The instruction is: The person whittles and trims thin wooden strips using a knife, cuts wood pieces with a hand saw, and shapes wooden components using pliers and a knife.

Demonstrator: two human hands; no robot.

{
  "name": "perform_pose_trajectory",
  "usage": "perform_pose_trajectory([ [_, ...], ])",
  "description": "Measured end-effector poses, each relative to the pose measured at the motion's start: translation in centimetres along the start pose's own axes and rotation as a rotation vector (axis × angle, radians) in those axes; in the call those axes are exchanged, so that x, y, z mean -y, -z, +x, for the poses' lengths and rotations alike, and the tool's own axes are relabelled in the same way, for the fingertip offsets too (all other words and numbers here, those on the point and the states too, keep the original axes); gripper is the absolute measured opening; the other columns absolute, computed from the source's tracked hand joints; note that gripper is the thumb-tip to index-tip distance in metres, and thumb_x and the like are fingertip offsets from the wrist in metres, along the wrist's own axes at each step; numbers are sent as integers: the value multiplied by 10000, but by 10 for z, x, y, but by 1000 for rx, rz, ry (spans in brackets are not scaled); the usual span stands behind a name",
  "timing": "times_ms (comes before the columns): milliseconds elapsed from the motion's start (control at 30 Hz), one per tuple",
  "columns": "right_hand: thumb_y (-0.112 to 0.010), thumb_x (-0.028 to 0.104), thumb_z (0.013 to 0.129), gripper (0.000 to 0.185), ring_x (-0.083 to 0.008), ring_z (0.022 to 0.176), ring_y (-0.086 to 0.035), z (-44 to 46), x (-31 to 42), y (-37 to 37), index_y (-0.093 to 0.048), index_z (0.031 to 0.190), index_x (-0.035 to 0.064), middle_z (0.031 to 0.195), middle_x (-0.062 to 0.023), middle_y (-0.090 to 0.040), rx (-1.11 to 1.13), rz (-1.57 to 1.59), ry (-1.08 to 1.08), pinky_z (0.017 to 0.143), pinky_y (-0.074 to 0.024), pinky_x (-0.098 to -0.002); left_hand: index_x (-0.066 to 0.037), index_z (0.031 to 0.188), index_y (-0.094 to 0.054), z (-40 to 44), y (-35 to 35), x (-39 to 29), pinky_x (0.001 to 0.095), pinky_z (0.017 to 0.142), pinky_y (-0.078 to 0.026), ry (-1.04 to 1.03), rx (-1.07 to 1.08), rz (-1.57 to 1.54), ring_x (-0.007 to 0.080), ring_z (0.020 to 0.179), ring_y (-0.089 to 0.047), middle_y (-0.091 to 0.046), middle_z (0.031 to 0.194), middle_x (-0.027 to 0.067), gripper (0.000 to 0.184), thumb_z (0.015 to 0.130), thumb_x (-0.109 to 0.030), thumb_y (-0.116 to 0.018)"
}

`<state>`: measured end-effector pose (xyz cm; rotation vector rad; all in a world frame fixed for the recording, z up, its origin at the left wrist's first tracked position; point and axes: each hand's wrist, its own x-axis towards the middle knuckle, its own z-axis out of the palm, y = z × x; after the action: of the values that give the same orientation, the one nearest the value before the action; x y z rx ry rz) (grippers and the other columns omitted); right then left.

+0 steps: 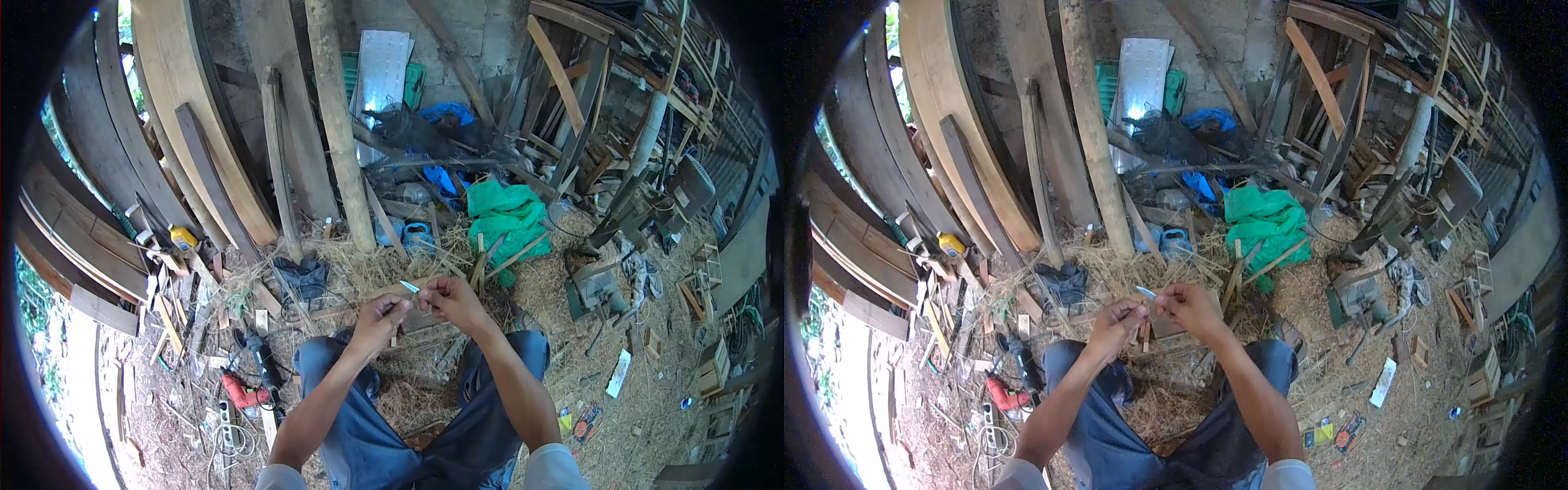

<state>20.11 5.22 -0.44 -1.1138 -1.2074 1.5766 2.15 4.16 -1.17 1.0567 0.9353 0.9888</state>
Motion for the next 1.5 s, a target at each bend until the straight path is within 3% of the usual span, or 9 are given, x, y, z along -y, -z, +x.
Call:
perform_pose_trajectory([
  [233,-556,111,887,98,-43,548,-461,-6,-6,-14,-602,866,27,710,0,-600,-126,-280,100,491,-374,-209,-20,862,-599,2,5,8,206,539,-325,-27,-2,31,47,612,-425,-517,683,-28,106,890,-119,-574],
  [267,-555,105,888,104,-41,546,-458,0,-7,-4,-602,866,15,711,0,-598,-28,-16,50,474,-358,-195,-20,862,-599,2,5,8,206,539,-325,-24,3,36,47,612,-425,-517,683,-28,106,890,-119,-574],
  [400,-555,105,891,114,-35,529,-444,1,3,5,-601,864,4,707,3,-588,-18,-33,-2,453,-333,-184,-7,893,-604,0,-1,1,206,520,-325,0,2,155,51,589,-426,-519,680,-12,135,900,-135,-564],
  [633,-561,124,889,160,-39,497,-415,9,1,37,-609,805,-3,685,3,-571,-203,-4,56,437,-319,-200,-1,888,-607,-6,7,4,212,570,-382,-3,61,198,56,646,-486,-574,717,3,134,899,-128,-565],
  [700,-562,140,888,151,-39,493,-414,14,-4,64,-612,839,6,690,-6,-575,-502,24,71,426,-312,-197,-2,881,-606,-14,14,2,217,575,-387,20,81,193,59,652,-493,-576,719,4,133,899,-127,-564],
  [767,-564,146,885,148,-39,494,-419,5,6,89,-613,848,11,695,-13,-584,-509,152,116,421,-311,-195,-3,875,-605,-16,20,2,222,580,-391,38,107,189,61,658,-500,-578,720,5,132,899,-125,-564],
  [1000,-541,120,898,196,-41,471,-386,-16,-5,7,-579,1037,-12,707,-25,-587,-247,40,50,403,-279,-180,21,853,-574,3,14,8,227,576,-372,-217,-86,430,50,612,-432,-522,647,-2,138,889,-113,-571],
  [1133,-590,157,874,152,-38,501,-438,-14,-8,-19,-628,923,18,698,-6,-580,-125,103,86,406,-314,-195,21,857,-575,0,1,10,230,538,-360,-353,-89,459,46,586,-427,-519,629,4,154,889,-130,-577],
  [1500,-558,165,899,137,-42,485,-373,-12,1,6,-563,915,29,702,-13,-569,-114,244,8,420,-260,-200,0,871,-595,-4,8,10,208,521,-348,-167,-25,264,31,569,-425,-523,653,-41,124,897,-118,-567],
])
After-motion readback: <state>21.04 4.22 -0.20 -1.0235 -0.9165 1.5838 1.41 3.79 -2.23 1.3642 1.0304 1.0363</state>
